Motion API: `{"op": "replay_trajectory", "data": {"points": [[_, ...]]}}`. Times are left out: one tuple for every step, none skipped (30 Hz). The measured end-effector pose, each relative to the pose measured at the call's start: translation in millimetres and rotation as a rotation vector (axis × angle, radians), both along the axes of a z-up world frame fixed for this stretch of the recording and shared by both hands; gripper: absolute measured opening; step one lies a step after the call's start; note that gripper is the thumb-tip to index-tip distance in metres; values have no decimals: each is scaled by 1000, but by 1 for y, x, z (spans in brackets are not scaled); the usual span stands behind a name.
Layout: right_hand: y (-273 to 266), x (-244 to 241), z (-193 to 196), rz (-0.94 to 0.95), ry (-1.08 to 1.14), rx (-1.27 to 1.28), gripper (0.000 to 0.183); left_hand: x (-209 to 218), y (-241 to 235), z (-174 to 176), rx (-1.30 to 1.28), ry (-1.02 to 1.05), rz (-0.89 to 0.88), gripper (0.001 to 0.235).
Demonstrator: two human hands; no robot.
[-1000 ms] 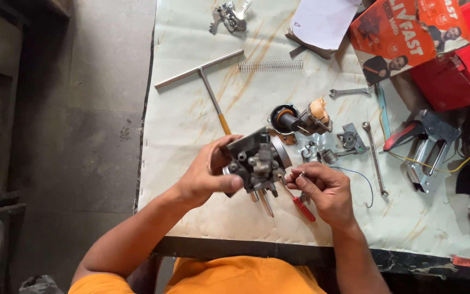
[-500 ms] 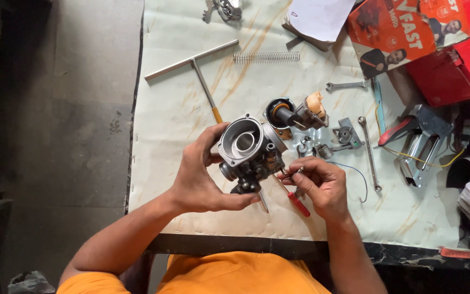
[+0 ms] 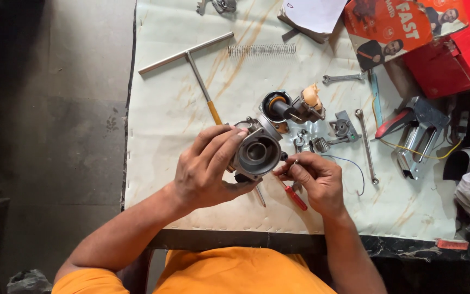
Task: Cleaning and reassembling a motorcycle carburetor.
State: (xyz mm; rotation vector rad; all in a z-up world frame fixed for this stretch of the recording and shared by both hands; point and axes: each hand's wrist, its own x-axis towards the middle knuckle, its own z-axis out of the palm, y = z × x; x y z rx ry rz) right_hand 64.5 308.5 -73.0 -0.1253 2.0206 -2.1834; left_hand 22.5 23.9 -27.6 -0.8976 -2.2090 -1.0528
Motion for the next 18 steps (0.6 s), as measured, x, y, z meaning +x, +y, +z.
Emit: {"op": "replay_trajectory", "data": {"points": [[-1, 0, 0, -1, 2, 0, 18, 0, 0, 0, 0, 2, -1, 82], [-1, 0, 0, -9, -1, 1, 19, 1, 0, -1, -16, 14, 10, 82], [-1, 0, 0, -17, -3, 2, 20, 2, 0, -2, -32, 26, 20, 81], [-4, 0, 3, -17, -2, 2, 20, 1, 0, -6, -32, 27, 20, 81], [-6, -1, 6, -75, -23, -24, 27, 1, 0, -10, -60, 86, 19, 80], [-9, -1, 9, -132, -43, -49, 36, 1, 0, -15, -88, 146, 19, 79], [-5, 0, 2, -132, -42, -49, 36, 1, 1, -21, -88, 147, 19, 79], [-1, 2, -5, -161, -30, -26, 31, 2, 1, -27, -140, 192, 8, 72], [3, 4, -12, -191, -18, -3, 27, 4, 2, -33, -192, 238, -2, 66], [8, 6, -16, -192, -21, -1, 27, 5, 4, -34, -190, 235, -4, 66], [14, 9, -20, -149, -6, -52, 29, 5, 6, -35, -217, 275, -19, 61], [19, 11, -23, -107, 10, -104, 32, 6, 8, -36, -245, 316, -35, 56], [14, 8, -14, -109, 8, -103, 32, 7, 8, -32, -243, 314, -37, 56], [9, 5, -5, -50, -2, -220, 45, 7, 7, -28, -283, 331, -60, 55], [4, 3, 5, 11, -14, -337, 59, 7, 7, -24, -322, 348, -84, 54], [1, 4, 10, 6, -15, -335, 59, 8, 8, -24, -320, 347, -88, 54], [-2, 5, 16, 57, 8, -316, 76, 8, 8, -23, -327, 362, -118, 48], [-5, 6, 22, 107, 30, -297, 93, 9, 8, -22, -334, 379, -148, 43]]}}
